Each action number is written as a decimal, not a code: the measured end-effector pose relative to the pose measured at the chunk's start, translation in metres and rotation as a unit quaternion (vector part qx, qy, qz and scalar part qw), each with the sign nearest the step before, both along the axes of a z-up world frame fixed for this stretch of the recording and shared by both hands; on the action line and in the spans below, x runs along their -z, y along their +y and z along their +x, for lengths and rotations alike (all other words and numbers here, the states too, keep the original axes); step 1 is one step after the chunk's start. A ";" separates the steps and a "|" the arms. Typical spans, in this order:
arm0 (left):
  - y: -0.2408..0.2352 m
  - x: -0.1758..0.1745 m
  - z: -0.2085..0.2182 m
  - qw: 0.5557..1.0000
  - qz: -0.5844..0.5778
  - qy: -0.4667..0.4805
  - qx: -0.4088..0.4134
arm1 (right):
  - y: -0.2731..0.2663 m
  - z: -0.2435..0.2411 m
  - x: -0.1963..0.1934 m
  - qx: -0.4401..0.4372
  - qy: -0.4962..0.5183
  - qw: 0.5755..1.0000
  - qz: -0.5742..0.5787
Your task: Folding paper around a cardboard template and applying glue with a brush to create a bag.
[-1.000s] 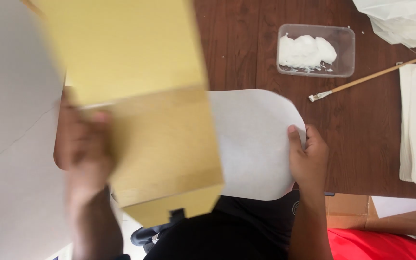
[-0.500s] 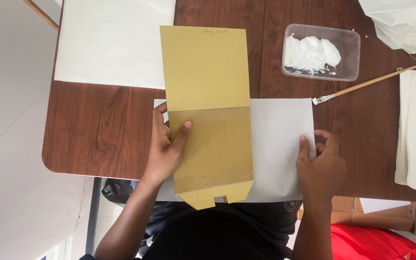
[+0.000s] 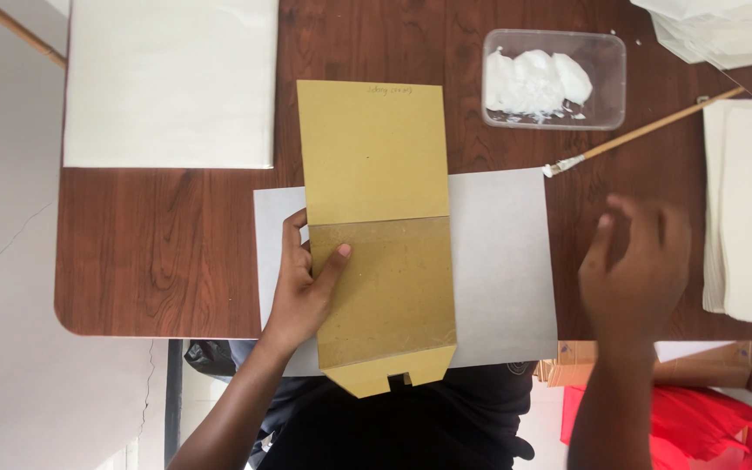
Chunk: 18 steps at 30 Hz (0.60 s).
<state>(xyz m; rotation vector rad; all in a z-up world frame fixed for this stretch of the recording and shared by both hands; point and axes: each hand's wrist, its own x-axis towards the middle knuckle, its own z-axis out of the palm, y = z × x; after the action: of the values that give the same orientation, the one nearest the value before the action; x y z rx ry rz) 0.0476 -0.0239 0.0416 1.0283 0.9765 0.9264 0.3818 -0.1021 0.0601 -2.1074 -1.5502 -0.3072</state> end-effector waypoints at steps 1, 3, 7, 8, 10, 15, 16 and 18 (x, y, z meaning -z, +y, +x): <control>0.000 0.001 0.000 1.000 -0.009 0.004 -0.003 | 0.007 0.017 -0.001 -0.035 -0.026 0.999 -0.023; -0.001 0.001 0.000 1.000 -0.016 0.007 0.001 | 0.024 0.047 0.001 -0.064 -0.052 0.996 -0.046; -0.002 -0.002 0.000 0.997 -0.040 0.057 -0.014 | 0.059 0.089 0.019 -0.112 -0.195 0.968 -0.113; -0.002 -0.002 -0.001 0.995 -0.045 0.083 -0.020 | 0.065 0.096 0.026 -0.112 -0.252 0.953 -0.128; -0.002 0.001 -0.001 0.995 -0.033 0.087 -0.024 | 0.072 0.110 0.037 -0.113 -0.292 0.944 -0.102; -0.004 0.011 -0.003 0.997 -0.006 0.070 -0.040 | 0.075 0.117 0.030 -0.135 -0.368 0.919 -0.042; -0.003 0.012 -0.003 0.996 0.003 0.076 -0.041 | 0.075 0.115 0.022 -0.159 -0.373 0.913 -0.033; -0.004 0.013 -0.004 0.996 0.009 0.082 -0.041 | 0.074 0.112 0.009 -0.183 -0.377 0.908 -0.026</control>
<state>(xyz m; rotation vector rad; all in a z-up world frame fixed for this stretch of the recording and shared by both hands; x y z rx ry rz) 0.0440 -0.0280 0.0286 1.1003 1.1564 0.9298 0.4935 -0.0285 0.0508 -1.7528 -2.3547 -1.0405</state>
